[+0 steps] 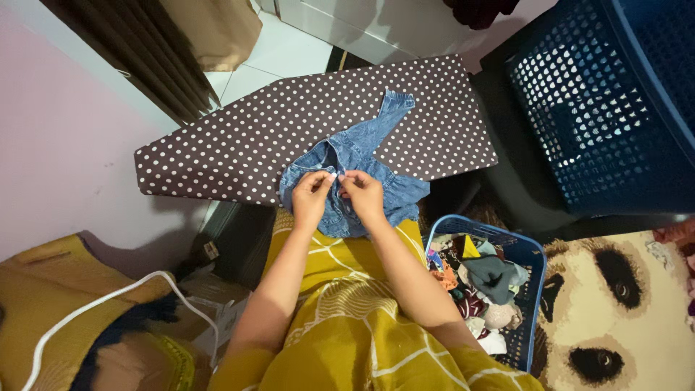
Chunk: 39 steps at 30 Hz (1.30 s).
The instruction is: The person folds several pieces of clothing, including a blue denim top, a patterned dress, and smaller items, and places them into a blue laundry basket.
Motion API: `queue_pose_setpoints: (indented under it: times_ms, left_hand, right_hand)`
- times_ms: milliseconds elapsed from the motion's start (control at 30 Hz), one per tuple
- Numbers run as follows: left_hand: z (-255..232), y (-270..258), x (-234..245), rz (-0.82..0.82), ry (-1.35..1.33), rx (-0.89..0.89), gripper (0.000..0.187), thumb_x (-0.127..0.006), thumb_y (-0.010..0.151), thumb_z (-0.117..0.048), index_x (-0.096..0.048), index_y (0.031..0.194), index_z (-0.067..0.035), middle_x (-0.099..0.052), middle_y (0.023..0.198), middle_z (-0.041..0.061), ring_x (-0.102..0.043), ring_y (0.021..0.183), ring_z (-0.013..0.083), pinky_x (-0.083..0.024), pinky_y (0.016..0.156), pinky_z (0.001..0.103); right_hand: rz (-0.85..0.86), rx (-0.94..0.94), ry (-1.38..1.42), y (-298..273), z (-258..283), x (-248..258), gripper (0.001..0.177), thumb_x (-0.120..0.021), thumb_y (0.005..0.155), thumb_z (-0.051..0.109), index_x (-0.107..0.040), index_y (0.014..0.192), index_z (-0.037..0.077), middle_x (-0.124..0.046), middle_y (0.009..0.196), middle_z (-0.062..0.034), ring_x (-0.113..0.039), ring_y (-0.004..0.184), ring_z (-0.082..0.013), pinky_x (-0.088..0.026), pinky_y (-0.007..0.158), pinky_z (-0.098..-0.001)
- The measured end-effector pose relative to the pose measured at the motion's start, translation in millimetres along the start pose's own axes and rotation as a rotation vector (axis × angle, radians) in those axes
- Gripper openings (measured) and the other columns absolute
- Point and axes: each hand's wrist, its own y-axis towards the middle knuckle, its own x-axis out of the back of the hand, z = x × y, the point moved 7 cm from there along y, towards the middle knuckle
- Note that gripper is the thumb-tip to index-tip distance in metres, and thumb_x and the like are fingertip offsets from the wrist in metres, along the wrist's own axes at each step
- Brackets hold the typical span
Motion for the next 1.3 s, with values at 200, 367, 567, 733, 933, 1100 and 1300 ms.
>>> queue_pose_setpoints:
  times_ms: [200,367,567,733,933,1100,1300]
  left_hand:
    - [-12,0,-5,0.022,0.022,-0.039,0.012,-0.075,0.094,-0.010,-0.074,0.098,0.001,-0.069,0.093,0.002,-0.064,0.081,0.0065,-0.052,0.072,0.022]
    - [-16,-1,-8,0.010,0.018,-0.026,0.011,-0.075,0.094,-0.010,-0.074,0.098,0.001,-0.069,0.093,0.002,-0.064,0.080,0.0068,-0.052,0.073,0.022]
    - [-26,1,-8,0.034,0.131,-0.047,0.013,-0.076,0.092,-0.012,-0.077,0.098,0.000,-0.074,0.090,0.002,-0.067,0.076,0.0074,-0.053,0.070,0.022]
    - [-4,-4,-14,0.056,0.009,0.198,0.023,-0.077,0.091,-0.018,-0.076,0.104,0.001,-0.076,0.089,0.001,-0.066,0.077,0.0053,-0.053,0.071,0.022]
    - [23,-4,-10,-0.040,-0.081,0.240,0.023,-0.074,0.096,-0.018,-0.077,0.100,0.004,-0.076,0.090,0.003,-0.064,0.080,0.0060,-0.051,0.074,0.023]
    - [7,-5,-13,-0.006,0.077,0.180,0.022,-0.073,0.094,-0.019,-0.077,0.101,0.002,-0.078,0.088,0.005,-0.069,0.078,0.0078,-0.055,0.073,0.025]
    - [-17,-1,-12,0.023,0.147,0.062,0.022,-0.077,0.090,-0.017,-0.075,0.099,0.003,-0.078,0.087,0.008,-0.070,0.076,0.0090,-0.056,0.071,0.026]
  right_hand:
    - [0.068,0.037,-0.034,-1,8,2,0.015,-0.073,0.094,0.012,-0.073,0.102,-0.001,-0.073,0.083,-0.0039,-0.069,0.071,-0.0104,-0.056,0.066,-0.0246]
    - [0.060,-0.075,0.066,3,0,10,0.017,-0.066,0.095,0.012,-0.071,0.103,-0.001,-0.075,0.087,-0.0075,-0.073,0.073,-0.0145,-0.059,0.068,-0.0273]
    - [0.150,-0.065,0.040,2,6,10,0.014,-0.064,0.096,0.007,-0.069,0.106,-0.001,-0.075,0.093,-0.0074,-0.074,0.078,-0.0159,-0.060,0.071,-0.0279]
    - [0.094,0.144,-0.160,-7,37,0,0.007,-0.068,0.093,0.002,-0.069,0.098,-0.002,-0.073,0.088,-0.0070,-0.072,0.075,-0.0142,-0.057,0.069,-0.0263]
    - [0.010,0.364,-0.435,-35,76,-13,0.007,-0.070,0.094,0.006,-0.067,0.096,0.000,-0.073,0.082,-0.0074,-0.073,0.073,-0.0125,-0.057,0.065,-0.0273]
    - [0.044,0.581,-0.777,-47,98,-20,0.016,-0.075,0.088,0.013,-0.066,0.095,0.002,-0.068,0.088,-0.0158,-0.071,0.073,-0.0295,-0.057,0.066,-0.0386]
    - [0.022,0.616,-0.839,-49,101,-23,0.014,-0.070,0.092,0.016,-0.065,0.094,0.002,-0.069,0.086,-0.0177,-0.069,0.073,-0.0359,-0.055,0.065,-0.0433]
